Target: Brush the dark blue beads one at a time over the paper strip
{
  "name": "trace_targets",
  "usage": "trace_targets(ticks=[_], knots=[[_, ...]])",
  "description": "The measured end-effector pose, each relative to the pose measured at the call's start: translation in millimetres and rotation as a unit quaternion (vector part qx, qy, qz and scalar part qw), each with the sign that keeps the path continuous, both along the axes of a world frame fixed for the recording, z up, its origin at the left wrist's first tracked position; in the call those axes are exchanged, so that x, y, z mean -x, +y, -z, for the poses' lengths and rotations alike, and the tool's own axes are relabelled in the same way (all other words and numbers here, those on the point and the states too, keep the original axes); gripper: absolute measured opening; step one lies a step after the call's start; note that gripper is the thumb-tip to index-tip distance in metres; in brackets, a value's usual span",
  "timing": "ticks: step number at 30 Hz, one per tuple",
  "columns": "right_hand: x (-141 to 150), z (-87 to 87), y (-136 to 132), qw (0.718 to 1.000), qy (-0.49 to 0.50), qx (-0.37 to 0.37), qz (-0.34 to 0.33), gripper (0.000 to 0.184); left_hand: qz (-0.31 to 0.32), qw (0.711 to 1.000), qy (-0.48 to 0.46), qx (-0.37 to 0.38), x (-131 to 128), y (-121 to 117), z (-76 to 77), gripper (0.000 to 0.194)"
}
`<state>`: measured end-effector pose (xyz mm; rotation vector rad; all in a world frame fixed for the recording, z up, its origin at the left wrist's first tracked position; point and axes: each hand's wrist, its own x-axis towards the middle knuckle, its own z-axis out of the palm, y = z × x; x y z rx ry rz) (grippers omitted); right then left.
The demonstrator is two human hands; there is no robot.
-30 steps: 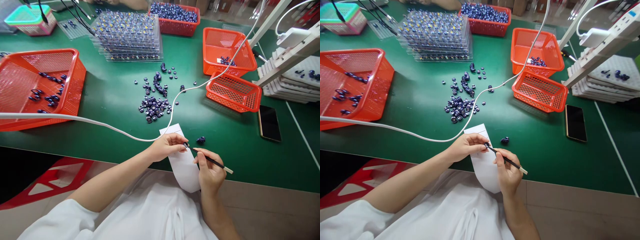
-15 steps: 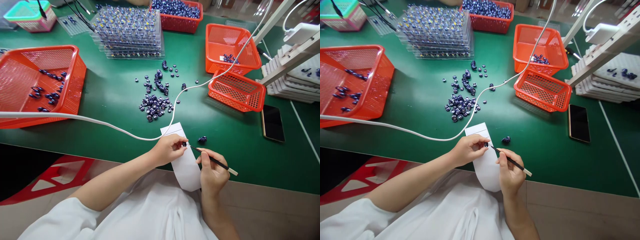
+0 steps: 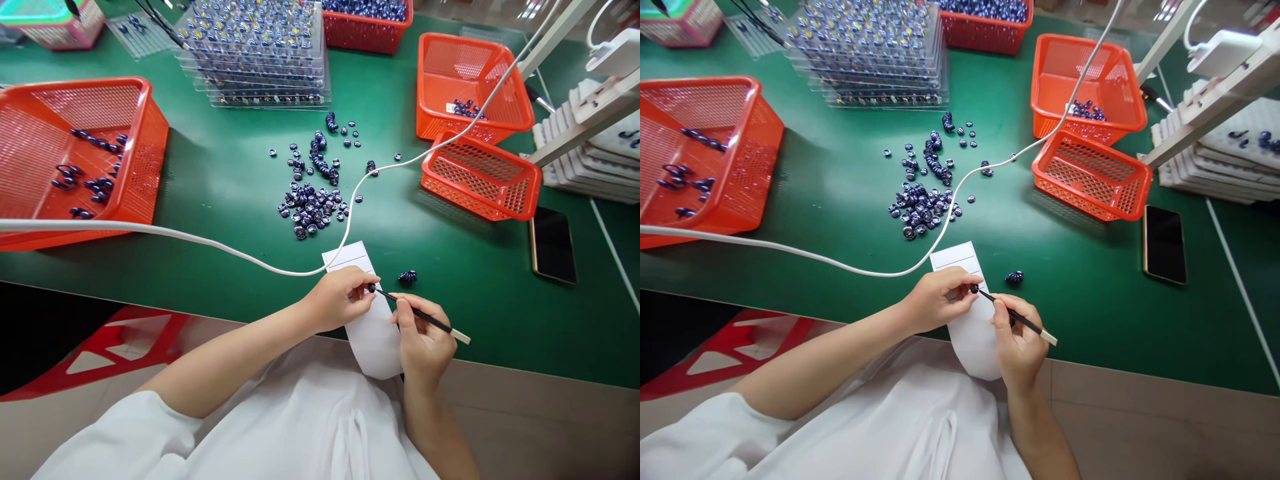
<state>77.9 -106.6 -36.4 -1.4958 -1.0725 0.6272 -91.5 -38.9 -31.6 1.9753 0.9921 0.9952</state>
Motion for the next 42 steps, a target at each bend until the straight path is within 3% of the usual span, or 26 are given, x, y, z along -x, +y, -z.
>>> trace_targets(ticks=[8, 27, 36, 42], knots=[[0.4, -0.3, -0.1, 0.999, -0.042, -0.019, -0.015, 0.009, 0.009, 1.0, 0.0, 0.019, -0.2, 0.9, -0.7, 0.023], [-4.4, 8.5, -1.3, 0.983, -0.073, -0.127, -0.111, 0.027, 0.001, 0.981, -0.05, 0.186, 0.6, 5.1, -19.4, 0.017], [-3.6, 9.2, -2.2, 0.985, -0.063, -0.128, -0.101, 0.023, -0.016, 0.975, -0.059, 0.213, -0.7, 5.1, -16.3, 0.015], [0.1, 2.7, -2.8, 0.991, -0.028, -0.113, -0.066, 0.017, -0.022, 0.981, -0.039, 0.189, -0.6, 5.1, -17.1, 0.021]])
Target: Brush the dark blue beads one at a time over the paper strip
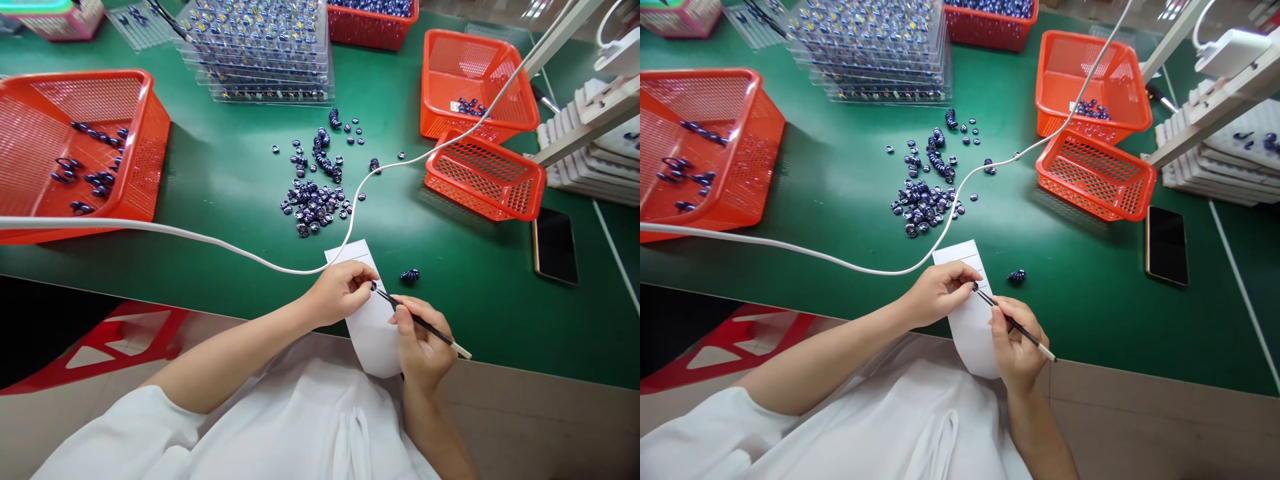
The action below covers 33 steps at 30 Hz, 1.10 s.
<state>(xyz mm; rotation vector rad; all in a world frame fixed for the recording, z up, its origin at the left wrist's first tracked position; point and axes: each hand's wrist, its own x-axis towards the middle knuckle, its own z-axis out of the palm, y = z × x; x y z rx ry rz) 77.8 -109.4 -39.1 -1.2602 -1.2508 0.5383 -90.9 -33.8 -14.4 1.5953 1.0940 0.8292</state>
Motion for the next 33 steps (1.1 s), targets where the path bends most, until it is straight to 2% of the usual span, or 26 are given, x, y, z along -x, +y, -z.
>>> trace_targets(ticks=[5, 10, 13, 19, 23, 33], knots=[[1.0, -3.3, 0.3, 0.999, 0.018, 0.026, 0.0, 0.011, -0.005, 1.0, 0.007, 0.004, 0.7, 0.1, 0.2, 0.022], [2.4, -4.5, 3.7, 0.999, 0.038, -0.012, 0.036, 0.01, -0.006, 0.998, -0.009, 0.062, 1.8, -0.3, 0.8, 0.02], [2.7, -5.2, 4.8, 0.998, 0.035, -0.003, 0.049, 0.009, -0.005, 0.996, -0.026, 0.085, 1.5, -0.9, 2.3, 0.02], [2.6, -3.0, 3.8, 0.998, 0.019, 0.027, 0.045, 0.007, -0.005, 0.999, -0.036, 0.019, 0.9, -1.8, 2.5, 0.034], [2.7, -1.8, 3.4, 0.998, 0.03, 0.031, 0.035, 0.009, 0.001, 0.999, -0.015, -0.034, 1.9, -1.7, 1.6, 0.029], [2.8, -3.2, 2.6, 0.997, 0.04, 0.05, 0.037, 0.01, 0.0, 0.999, -0.002, -0.038, 2.3, -1.8, 1.9, 0.025]])
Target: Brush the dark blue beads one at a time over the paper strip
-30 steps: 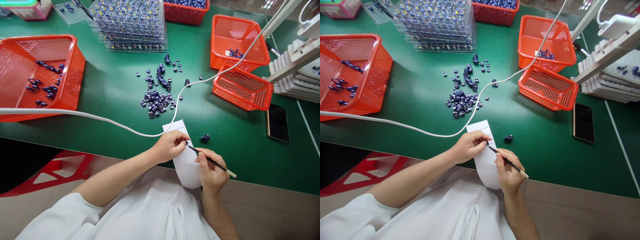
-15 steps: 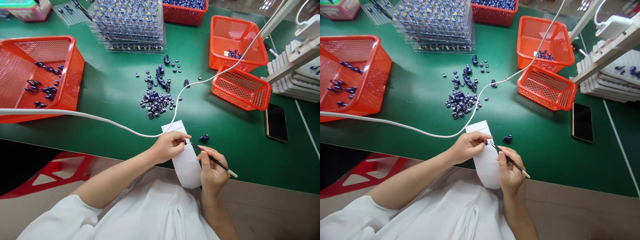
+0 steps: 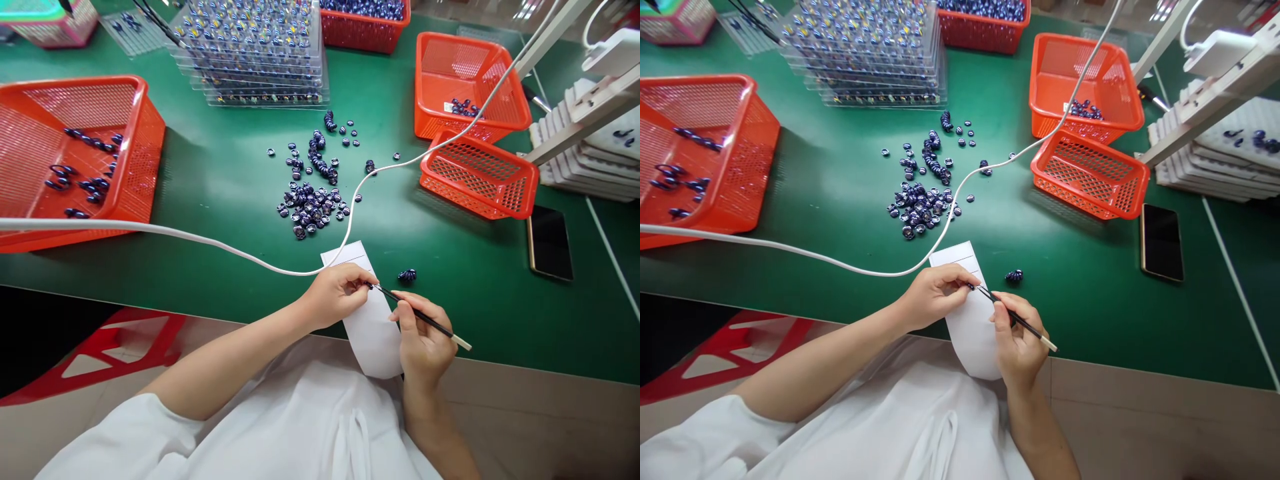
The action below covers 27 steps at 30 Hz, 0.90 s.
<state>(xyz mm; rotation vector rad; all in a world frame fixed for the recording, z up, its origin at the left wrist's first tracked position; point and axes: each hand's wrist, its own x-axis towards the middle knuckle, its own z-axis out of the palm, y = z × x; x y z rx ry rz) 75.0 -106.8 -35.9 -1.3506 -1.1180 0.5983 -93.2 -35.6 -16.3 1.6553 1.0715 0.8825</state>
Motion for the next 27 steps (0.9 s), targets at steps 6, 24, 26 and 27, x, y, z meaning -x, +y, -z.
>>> trace_targets(ticks=[6, 24, 26, 27], knots=[[-2.1, -0.1, 1.4, 1.0, 0.022, 0.006, -0.016, 0.01, -0.006, 1.0, 0.002, -0.004, -0.5, 0.3, -1.2, 0.025], [-15.2, 2.5, 9.1, 0.987, 0.152, 0.049, -0.025, 0.014, -0.014, 0.997, -0.064, 0.031, -1.4, 1.4, -2.1, 0.025], [-15.6, 2.4, 9.0, 0.985, 0.164, 0.052, -0.024, 0.015, -0.015, 0.997, -0.067, 0.039, -1.4, 1.5, -2.7, 0.025], [-15.8, 2.2, 9.1, 0.984, 0.169, 0.053, -0.024, 0.016, -0.016, 0.997, -0.07, 0.041, -1.4, 1.5, -3.0, 0.025]])
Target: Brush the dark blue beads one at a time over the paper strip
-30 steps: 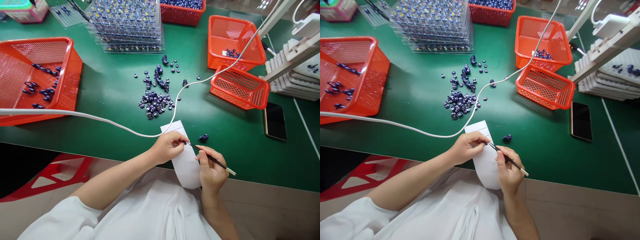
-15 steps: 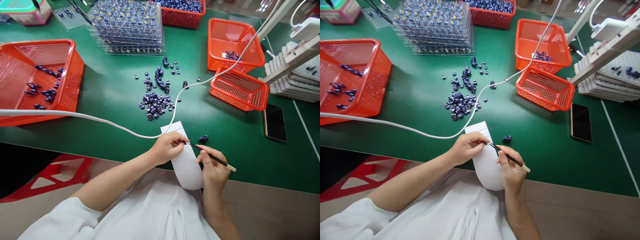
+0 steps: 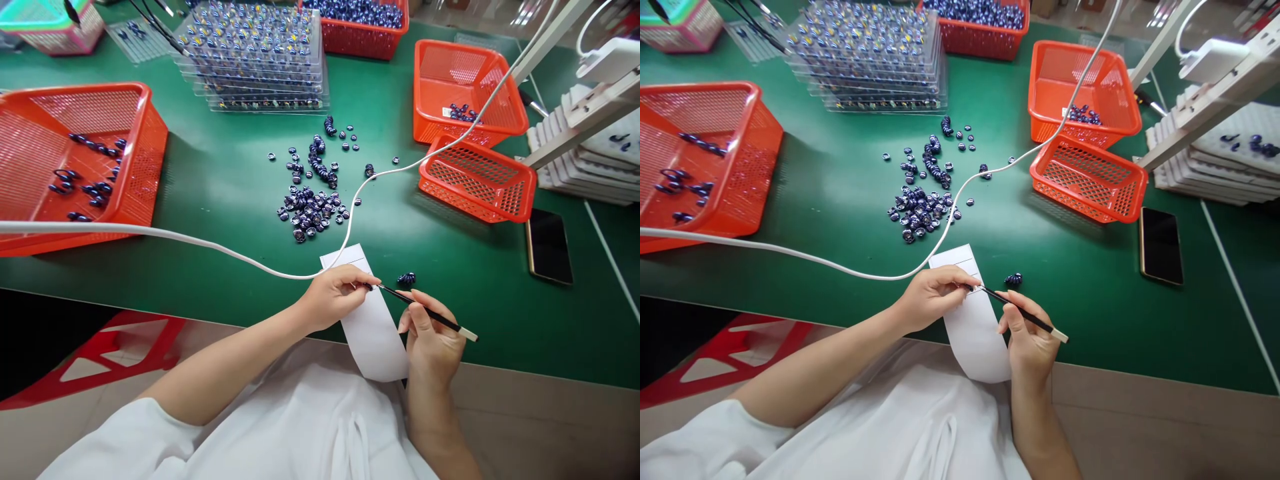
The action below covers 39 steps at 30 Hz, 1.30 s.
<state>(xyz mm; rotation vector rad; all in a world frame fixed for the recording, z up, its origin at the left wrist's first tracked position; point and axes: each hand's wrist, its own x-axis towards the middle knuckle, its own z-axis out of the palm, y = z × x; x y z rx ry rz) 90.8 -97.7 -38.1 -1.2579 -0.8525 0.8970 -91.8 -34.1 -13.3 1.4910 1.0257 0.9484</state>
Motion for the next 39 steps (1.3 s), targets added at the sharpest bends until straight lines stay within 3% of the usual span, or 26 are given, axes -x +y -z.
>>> trace_targets(ticks=[13, 15, 20, 23, 31, 39], knots=[[4.0, -4.9, 0.4, 0.998, 0.054, -0.003, 0.038, 0.016, 0.0, 0.998, -0.023, 0.062, 0.5, -0.9, 0.4, 0.024], [5.1, -5.3, 0.3, 0.998, 0.047, 0.001, 0.043, 0.017, -0.003, 0.999, -0.021, 0.024, 0.5, -1.3, 1.7, 0.025], [5.4, -5.0, 1.8, 0.997, 0.057, -0.002, 0.05, 0.016, 0.003, 0.987, 0.012, -0.162, 0.4, -2.8, 5.0, 0.029], [4.9, -4.4, 3.1, 0.996, 0.069, -0.003, 0.05, 0.015, -0.013, 0.976, 0.011, -0.219, -0.2, -3.7, 7.9, 0.032], [5.5, -5.2, 3.9, 0.995, 0.076, 0.013, 0.061, 0.018, -0.012, 0.961, 0.037, -0.273, -4.0, -3.4, 11.6, 0.031], [5.4, -5.6, 1.8, 0.996, 0.064, 0.021, 0.059, 0.02, -0.032, 0.971, 0.033, -0.233, -4.9, -5.3, 9.8, 0.025]])
